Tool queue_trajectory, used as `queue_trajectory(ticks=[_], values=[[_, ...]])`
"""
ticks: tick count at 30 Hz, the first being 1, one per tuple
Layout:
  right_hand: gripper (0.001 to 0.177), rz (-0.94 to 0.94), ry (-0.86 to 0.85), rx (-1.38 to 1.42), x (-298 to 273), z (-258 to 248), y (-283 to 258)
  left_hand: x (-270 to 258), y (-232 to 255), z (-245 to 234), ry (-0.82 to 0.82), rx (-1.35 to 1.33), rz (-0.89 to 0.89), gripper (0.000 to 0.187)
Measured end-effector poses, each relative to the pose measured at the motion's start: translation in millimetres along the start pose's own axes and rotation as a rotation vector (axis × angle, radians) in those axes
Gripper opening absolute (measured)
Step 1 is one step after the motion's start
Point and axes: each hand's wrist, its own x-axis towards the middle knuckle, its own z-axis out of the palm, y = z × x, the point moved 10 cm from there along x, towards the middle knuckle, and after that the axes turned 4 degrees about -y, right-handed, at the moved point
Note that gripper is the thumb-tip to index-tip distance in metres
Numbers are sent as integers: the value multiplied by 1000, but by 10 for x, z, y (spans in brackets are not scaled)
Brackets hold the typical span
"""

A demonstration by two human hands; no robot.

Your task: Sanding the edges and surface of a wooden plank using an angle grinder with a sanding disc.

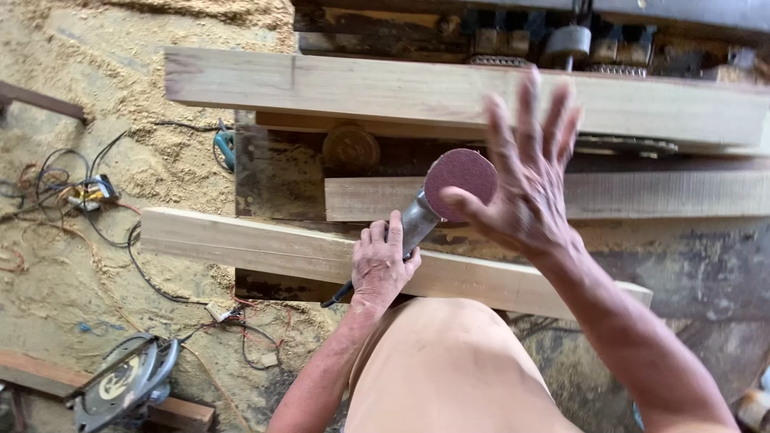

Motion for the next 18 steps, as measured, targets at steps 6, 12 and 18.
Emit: queue_trajectory(ticks=[6, 12, 18], values=[[106, -57, -109, -162, 102, 1200, 315, 79, 59, -161, 14, 51, 15, 80], [118, -75, 94, -71, 179, -262, -333, 127, 72, -236, 5, 1, 21, 78], [109, 6, -338, -156, 228, 1165, 165, 126, 71, -207, -17, 25, 45, 94]])
